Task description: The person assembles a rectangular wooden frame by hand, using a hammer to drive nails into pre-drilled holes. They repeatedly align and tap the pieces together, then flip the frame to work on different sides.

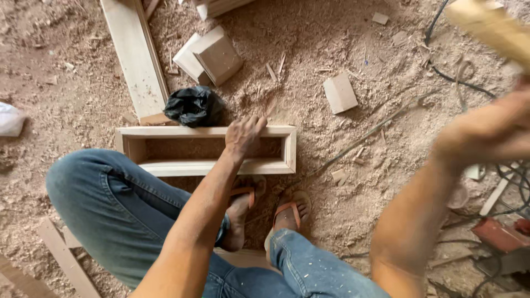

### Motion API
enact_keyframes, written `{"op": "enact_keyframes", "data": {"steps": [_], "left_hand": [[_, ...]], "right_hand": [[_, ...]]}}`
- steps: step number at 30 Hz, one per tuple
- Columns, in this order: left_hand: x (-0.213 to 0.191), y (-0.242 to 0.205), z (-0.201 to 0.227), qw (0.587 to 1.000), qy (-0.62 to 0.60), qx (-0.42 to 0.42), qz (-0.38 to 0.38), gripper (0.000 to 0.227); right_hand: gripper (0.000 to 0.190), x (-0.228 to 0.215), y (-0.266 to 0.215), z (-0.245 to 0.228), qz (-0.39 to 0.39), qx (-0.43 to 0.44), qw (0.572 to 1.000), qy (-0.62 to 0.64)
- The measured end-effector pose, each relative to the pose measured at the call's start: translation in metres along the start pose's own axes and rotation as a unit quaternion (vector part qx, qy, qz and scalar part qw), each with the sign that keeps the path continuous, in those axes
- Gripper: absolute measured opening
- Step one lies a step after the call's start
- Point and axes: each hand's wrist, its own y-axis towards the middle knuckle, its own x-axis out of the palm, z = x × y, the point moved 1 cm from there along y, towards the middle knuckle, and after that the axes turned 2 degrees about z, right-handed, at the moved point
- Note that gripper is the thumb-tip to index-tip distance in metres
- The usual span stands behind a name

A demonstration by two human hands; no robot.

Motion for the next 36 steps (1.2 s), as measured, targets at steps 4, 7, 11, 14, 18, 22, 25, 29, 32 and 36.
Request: {"op": "enact_keyframes", "data": {"steps": [4, 7, 11, 14, 18, 22, 25, 29, 32, 36], "left_hand": [[-0.007, 0.007, -0.003, 0.999, 0.006, -0.003, -0.042, 0.018], [-0.029, 0.001, 0.006, 1.000, -0.014, -0.017, -0.011, 0.026], [-0.050, 0.011, 0.006, 0.998, -0.057, -0.025, 0.006, 0.032], [-0.052, 0.017, 0.003, 0.997, -0.073, -0.030, 0.007, 0.012], [-0.043, 0.011, 0.006, 0.996, -0.048, -0.033, -0.069, 0.019], [-0.037, 0.013, 0.006, 0.998, -0.038, -0.027, -0.042, 0.030], [-0.036, 0.013, 0.003, 0.998, -0.028, -0.024, -0.060, 0.025], [-0.031, 0.006, 0.004, 0.999, -0.031, -0.012, 0.009, 0.022], [-0.023, 0.006, 0.000, 1.000, -0.006, -0.010, 0.007, 0.015], [-0.018, 0.013, -0.002, 0.999, 0.012, -0.007, -0.033, 0.028]], "right_hand": [[0.017, 0.044, -0.108, 0.070, -0.150, 0.309, 0.934, -0.096], [0.019, 0.027, -0.195, 0.115, -0.267, 0.474, 0.819, -0.180], [0.024, -0.003, -0.224, 0.124, -0.293, 0.440, 0.831, -0.173], [0.024, 0.007, -0.189, 0.092, -0.225, 0.428, 0.867, -0.119], [0.023, 0.016, -0.111, 0.040, -0.108, 0.220, 0.969, 0.009], [0.024, 0.014, -0.076, 0.041, -0.037, 0.130, 0.989, 0.066], [0.031, 0.015, -0.107, 0.066, -0.030, 0.096, 0.995, 0.009], [0.030, 0.009, -0.185, 0.098, -0.334, 0.346, 0.850, -0.217], [0.026, -0.006, -0.217, 0.092, -0.372, 0.371, 0.809, -0.262], [0.017, -0.032, -0.237, 0.032, -0.358, 0.493, 0.785, -0.116]]}}
